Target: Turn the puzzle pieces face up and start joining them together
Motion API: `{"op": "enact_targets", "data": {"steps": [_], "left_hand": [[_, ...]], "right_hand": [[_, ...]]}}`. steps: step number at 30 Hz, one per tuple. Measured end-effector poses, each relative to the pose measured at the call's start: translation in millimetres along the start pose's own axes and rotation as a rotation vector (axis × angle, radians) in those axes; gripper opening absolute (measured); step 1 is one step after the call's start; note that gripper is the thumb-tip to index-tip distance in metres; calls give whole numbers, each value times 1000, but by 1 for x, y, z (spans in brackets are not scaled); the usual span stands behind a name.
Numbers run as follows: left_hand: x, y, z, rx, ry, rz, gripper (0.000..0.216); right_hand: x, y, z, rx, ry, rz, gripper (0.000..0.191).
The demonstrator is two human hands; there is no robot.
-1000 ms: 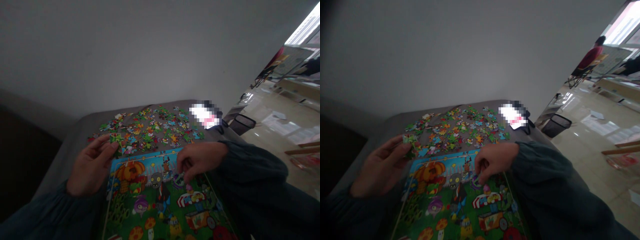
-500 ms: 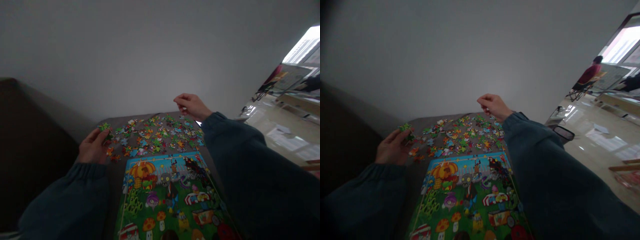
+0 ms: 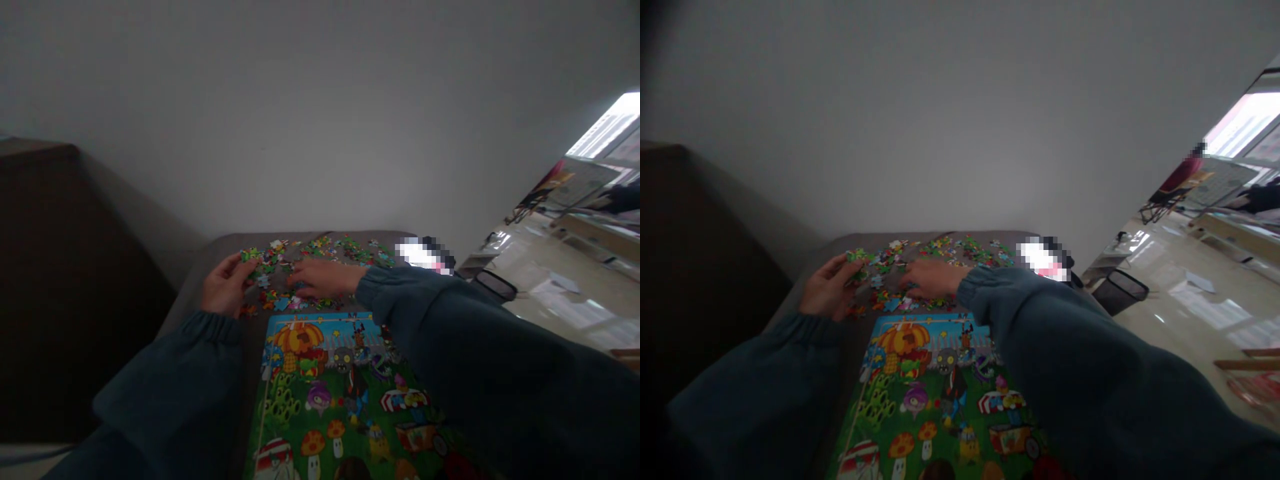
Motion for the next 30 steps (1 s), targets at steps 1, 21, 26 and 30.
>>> {"op": "enact_targets", "data": {"steps": [1,21,26,30], "left_hand": [[0,-1,1,9,-16,-2,37],[-18,-20,18,186,-143,-74,56],[-20,-20,21,181,-157,-119,56],[-36,-25,28,186,-185,-214,55]], "right_hand": [[1,-1,4,27,18,4,30],[-2,28,17,655,41,512,16],[-18,43,1,664,257,590,19],[-57,27,-21,877,425,577,19]]}}
Point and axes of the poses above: each hand's wrist, its own x-axis towards the middle knuckle, its own z-axis out of the palm, y = z × x, the point moved 7 cm from there along x, towards the middle knuckle, and after that the axes turned 7 degrees about -z, right-handed, at the moved point
